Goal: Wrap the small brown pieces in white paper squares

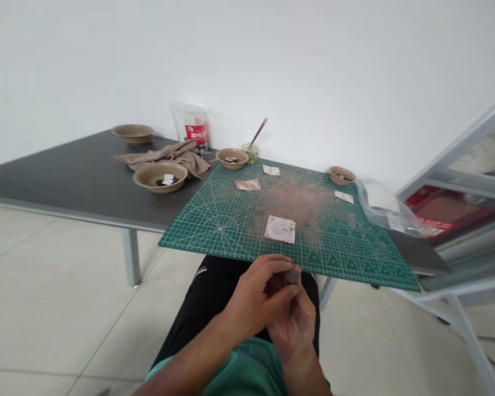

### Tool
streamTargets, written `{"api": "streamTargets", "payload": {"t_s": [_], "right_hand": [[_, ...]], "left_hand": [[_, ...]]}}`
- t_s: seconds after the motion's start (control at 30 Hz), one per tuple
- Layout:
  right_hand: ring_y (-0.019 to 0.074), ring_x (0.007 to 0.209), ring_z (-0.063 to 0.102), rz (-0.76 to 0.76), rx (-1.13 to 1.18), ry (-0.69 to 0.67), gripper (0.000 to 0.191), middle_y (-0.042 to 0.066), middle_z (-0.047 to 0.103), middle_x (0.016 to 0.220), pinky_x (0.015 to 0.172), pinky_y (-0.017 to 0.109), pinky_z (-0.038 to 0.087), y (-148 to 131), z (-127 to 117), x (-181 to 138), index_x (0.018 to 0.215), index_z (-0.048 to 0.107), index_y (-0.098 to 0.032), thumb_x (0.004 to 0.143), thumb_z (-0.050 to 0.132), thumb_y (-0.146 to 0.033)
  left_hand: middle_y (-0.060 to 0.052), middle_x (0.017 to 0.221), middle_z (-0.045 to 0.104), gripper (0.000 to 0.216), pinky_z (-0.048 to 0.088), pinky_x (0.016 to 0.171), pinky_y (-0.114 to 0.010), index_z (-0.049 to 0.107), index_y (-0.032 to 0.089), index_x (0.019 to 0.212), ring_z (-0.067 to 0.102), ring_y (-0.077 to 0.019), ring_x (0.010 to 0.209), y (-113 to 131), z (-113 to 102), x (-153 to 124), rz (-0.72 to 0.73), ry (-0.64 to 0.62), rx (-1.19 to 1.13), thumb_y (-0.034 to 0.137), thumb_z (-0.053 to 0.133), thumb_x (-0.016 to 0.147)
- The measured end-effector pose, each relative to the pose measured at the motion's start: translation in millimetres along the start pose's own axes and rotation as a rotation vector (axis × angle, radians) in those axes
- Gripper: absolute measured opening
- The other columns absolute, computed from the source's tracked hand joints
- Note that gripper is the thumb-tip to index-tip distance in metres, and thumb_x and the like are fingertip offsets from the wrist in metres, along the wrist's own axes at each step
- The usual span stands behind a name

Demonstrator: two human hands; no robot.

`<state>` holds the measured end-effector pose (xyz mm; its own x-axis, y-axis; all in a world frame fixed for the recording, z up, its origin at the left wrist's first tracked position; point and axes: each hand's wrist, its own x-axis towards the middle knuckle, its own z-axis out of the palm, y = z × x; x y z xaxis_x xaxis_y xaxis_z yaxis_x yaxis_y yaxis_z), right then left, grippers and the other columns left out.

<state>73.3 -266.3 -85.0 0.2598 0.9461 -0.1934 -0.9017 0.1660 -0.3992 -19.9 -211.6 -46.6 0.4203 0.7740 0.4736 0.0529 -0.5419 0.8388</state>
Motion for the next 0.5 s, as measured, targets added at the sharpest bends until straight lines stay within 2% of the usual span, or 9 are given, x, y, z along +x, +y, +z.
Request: {"api": "streamTargets", "payload": {"t_s": [0.2,0.37,0.5], "right_hand": [[0.0156,0.100,0.067,-0.018,-0.111,-0.045,0.013,-0.002,0.073,0.098,0.096,0.034,0.054,-1,3,-2,0.098,0.071,-0.030,0.086,0.073,-0.032],[0.0102,0.094,0.066,0.025,-0.095,-0.148,0.009,-0.003,0.071,0.094,0.092,0.022,0.055,-5,17,-7,0.094,0.071,-0.027,0.087,0.073,-0.032],[0.0102,0.096,0.067,0.025,-0.151,-0.176,0.013,-0.002,0.071,0.096,0.091,0.021,0.055,-7,24,-12,0.095,0.071,-0.027,0.084,0.076,-0.030]], "left_hand": [[-0.006,0.119,0.069,0.025,0.053,0.097,-0.035,0.067,0.023,0.109,0.065,-0.0189,0.112,1,-23,6,0.066,-0.110,0.008,0.016,0.066,0.085],[-0.005,0.123,0.068,0.030,0.051,0.101,-0.037,0.067,0.025,0.109,0.063,-0.0199,0.117,13,-38,12,0.082,-0.188,0.005,0.011,0.062,0.084],[-0.006,0.124,0.067,0.029,0.053,0.095,-0.036,0.067,0.024,0.104,0.065,-0.0208,0.111,20,-42,12,0.014,-0.237,-0.123,0.008,0.059,0.082]]}}
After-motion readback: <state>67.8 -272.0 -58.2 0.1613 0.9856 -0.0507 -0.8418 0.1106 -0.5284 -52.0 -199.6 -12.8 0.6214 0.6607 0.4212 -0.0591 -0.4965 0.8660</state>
